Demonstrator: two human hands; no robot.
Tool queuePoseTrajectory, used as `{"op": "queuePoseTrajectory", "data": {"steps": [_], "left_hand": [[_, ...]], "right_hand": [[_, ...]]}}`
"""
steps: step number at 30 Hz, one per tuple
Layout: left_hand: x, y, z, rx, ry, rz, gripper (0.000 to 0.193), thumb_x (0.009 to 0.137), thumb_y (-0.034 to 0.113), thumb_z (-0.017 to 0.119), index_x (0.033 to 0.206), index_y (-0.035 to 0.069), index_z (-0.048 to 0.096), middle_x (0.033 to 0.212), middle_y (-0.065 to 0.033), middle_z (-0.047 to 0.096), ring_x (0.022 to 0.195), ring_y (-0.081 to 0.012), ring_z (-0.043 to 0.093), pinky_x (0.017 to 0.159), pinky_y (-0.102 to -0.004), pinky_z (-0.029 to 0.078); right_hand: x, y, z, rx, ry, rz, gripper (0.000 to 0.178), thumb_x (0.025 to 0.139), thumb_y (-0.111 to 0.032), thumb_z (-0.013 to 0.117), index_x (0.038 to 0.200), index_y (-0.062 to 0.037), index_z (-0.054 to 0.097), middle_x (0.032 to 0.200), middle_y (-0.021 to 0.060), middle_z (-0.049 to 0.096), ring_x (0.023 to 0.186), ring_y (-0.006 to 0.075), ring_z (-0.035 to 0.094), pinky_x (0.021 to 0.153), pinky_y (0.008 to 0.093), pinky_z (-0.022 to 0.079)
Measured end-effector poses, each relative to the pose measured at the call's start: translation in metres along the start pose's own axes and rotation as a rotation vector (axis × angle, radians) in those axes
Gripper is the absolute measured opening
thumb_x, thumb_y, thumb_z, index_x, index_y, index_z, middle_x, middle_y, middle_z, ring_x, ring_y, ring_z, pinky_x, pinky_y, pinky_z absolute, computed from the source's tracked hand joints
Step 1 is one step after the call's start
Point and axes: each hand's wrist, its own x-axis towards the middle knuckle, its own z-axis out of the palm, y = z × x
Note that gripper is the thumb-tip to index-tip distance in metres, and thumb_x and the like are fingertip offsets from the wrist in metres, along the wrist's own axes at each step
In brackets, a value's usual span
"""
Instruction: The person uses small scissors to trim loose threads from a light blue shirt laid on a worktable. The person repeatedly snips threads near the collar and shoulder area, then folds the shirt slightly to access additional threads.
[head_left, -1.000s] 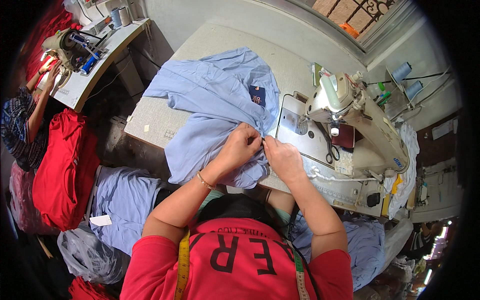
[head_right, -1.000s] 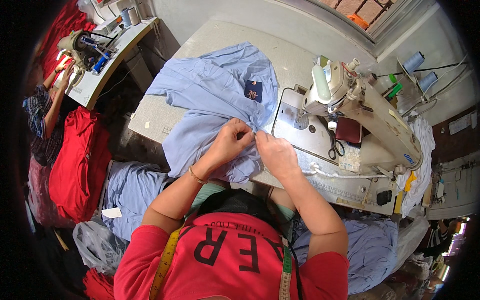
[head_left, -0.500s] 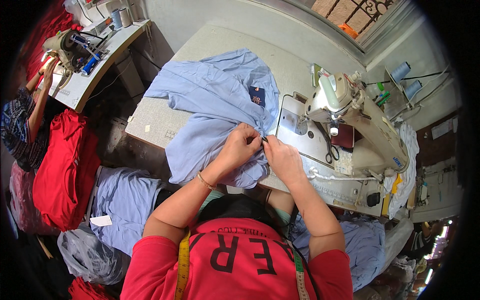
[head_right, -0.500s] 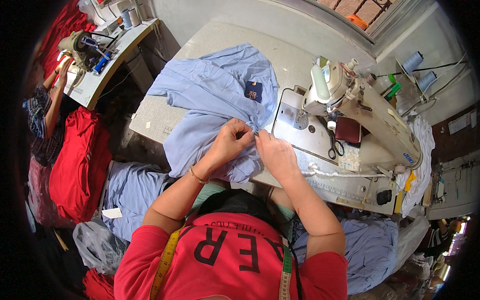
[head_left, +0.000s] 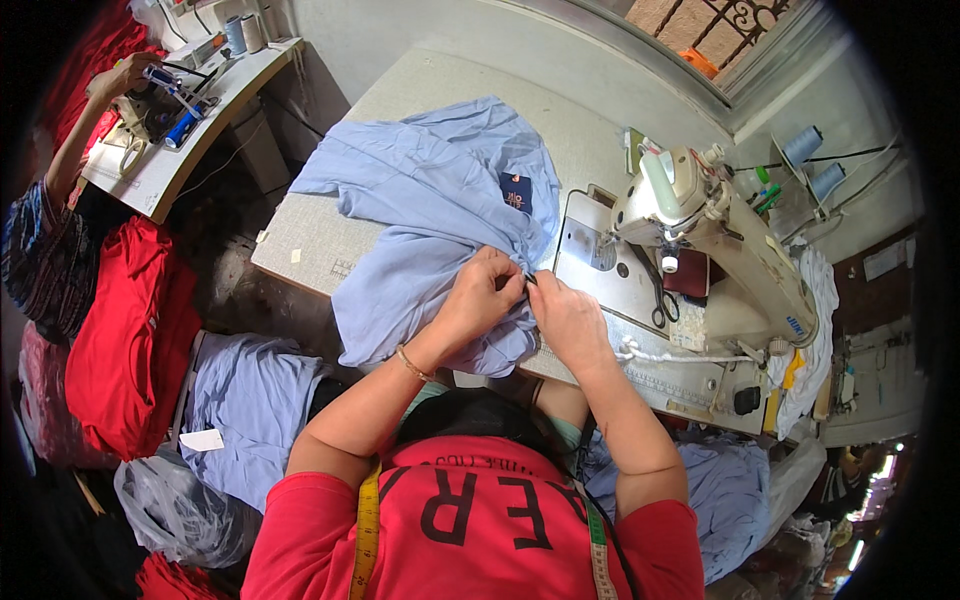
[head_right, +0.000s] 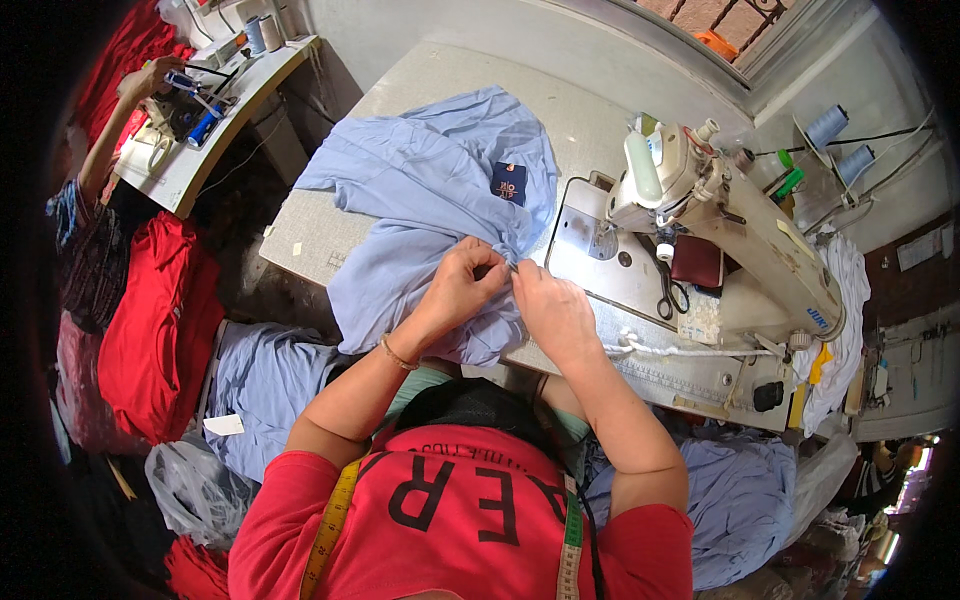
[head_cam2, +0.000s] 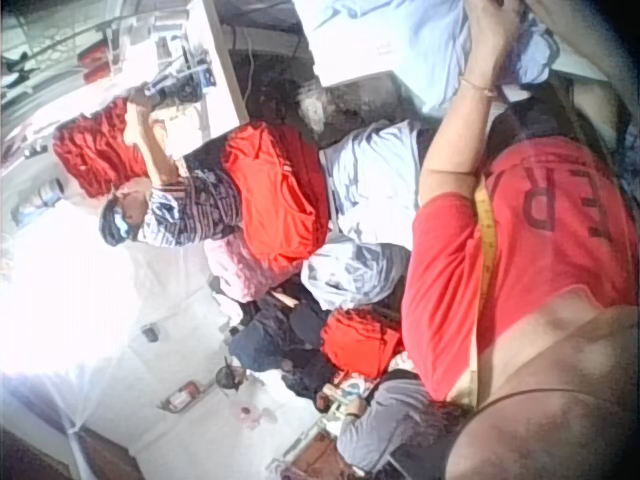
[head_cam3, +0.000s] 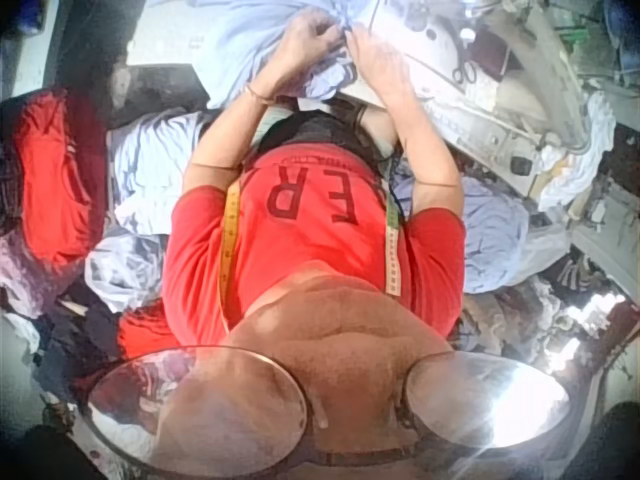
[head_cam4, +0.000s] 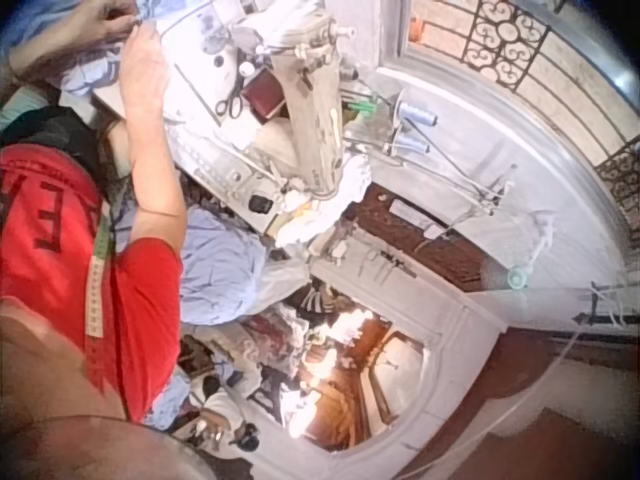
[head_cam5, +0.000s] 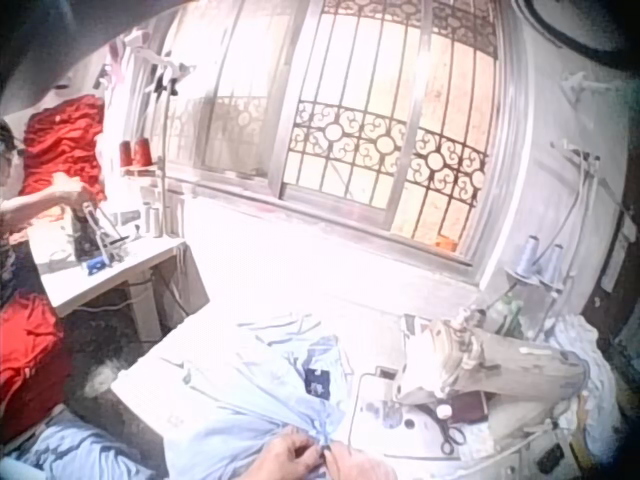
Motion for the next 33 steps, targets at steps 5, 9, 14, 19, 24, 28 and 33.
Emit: {"op": "queuePoseTrajectory", "data": {"steps": [5,9,14,19,24,28,33], "left_hand": [[0.0,0.002,0.0,0.009,0.013,-0.001,0.011,0.076,0.005,0.062,0.076,-0.005,0.062,0.075,-0.0125,0.057,0.073,-0.0224,0.053,0.066,-0.0313,0.043],[-0.001,0.003,0.0,0.022,0.019,0.016,0.011,0.076,0.005,0.062,0.077,-0.005,0.062,0.074,-0.0118,0.055,0.071,-0.0218,0.052,0.064,-0.0306,0.042],[-0.002,0.006,0.0,0.023,0.035,0.023,0.01,0.076,0.005,0.062,0.078,-0.005,0.062,0.075,-0.0112,0.053,0.069,-0.0213,0.052,0.062,-0.03,0.042],[-0.002,0.008,0.0,0.036,0.045,0.034,0.008,0.075,0.002,0.061,0.077,-0.006,0.061,0.075,-0.0152,0.054,0.071,-0.0269,0.053,0.064,-0.0331,0.043],[-0.002,0.003,0.0,0.044,0.035,0.061,0.009,0.075,0.004,0.062,0.077,-0.005,0.062,0.075,-0.0118,0.054,0.07,-0.0219,0.052,0.063,-0.0301,0.042],[0.0,0.003,-0.001,0.043,0.0,0.018,0.009,0.076,0.004,0.061,0.077,-0.005,0.061,0.075,-0.0121,0.054,0.069,-0.0217,0.052,0.063,-0.0299,0.042],[0.001,0.007,-0.003,0.018,-0.027,-0.024,0.009,0.075,0.004,0.061,0.076,-0.005,0.061,0.074,-0.0122,0.053,0.069,-0.0219,0.051,0.062,-0.03,0.041]], "right_hand": [[0.0,-0.002,-0.002,0.006,-0.013,0.014,0.015,0.087,-0.018,0.052,0.087,-0.0038,0.049,0.072,0.0183,0.061,0.065,0.0384,0.06,0.059,0.0473,0.047],[0.001,-0.003,-0.003,0.0,-0.015,0.018,0.015,0.087,-0.017,0.053,0.087,-0.0036,0.048,0.072,0.0184,0.061,0.065,0.0384,0.06,0.058,0.0472,0.047],[0.001,-0.005,-0.004,-0.008,-0.017,0.018,0.014,0.087,-0.017,0.053,0.086,-0.0034,0.048,0.073,0.0186,0.061,0.065,0.0384,0.059,0.058,0.0472,0.047],[0.001,-0.005,-0.003,-0.013,-0.017,0.012,0.015,0.087,-0.017,0.052,0.085,-0.0034,0.047,0.072,0.0185,0.061,0.065,0.0385,0.059,0.058,0.0473,0.047],[-0.001,-0.002,0.001,-0.007,0.008,0.007,0.014,0.087,-0.017,0.053,0.087,-0.0036,0.048,0.072,0.0183,0.06,0.064,0.038,0.059,0.058,0.0467,0.047],[-0.001,-0.001,0.006,0.0,0.025,0.016,0.014,0.086,-0.017,0.054,0.087,-0.0038,0.049,0.072,0.0178,0.06,0.063,0.0376,0.059,0.056,0.0463,0.047],[0.001,0.005,0.01,-0.074,0.072,-0.088,0.013,0.087,-0.017,0.054,0.085,-0.0048,0.049,0.069,0.0151,0.06,0.059,0.035,0.059,0.054,0.0436,0.047]]}}
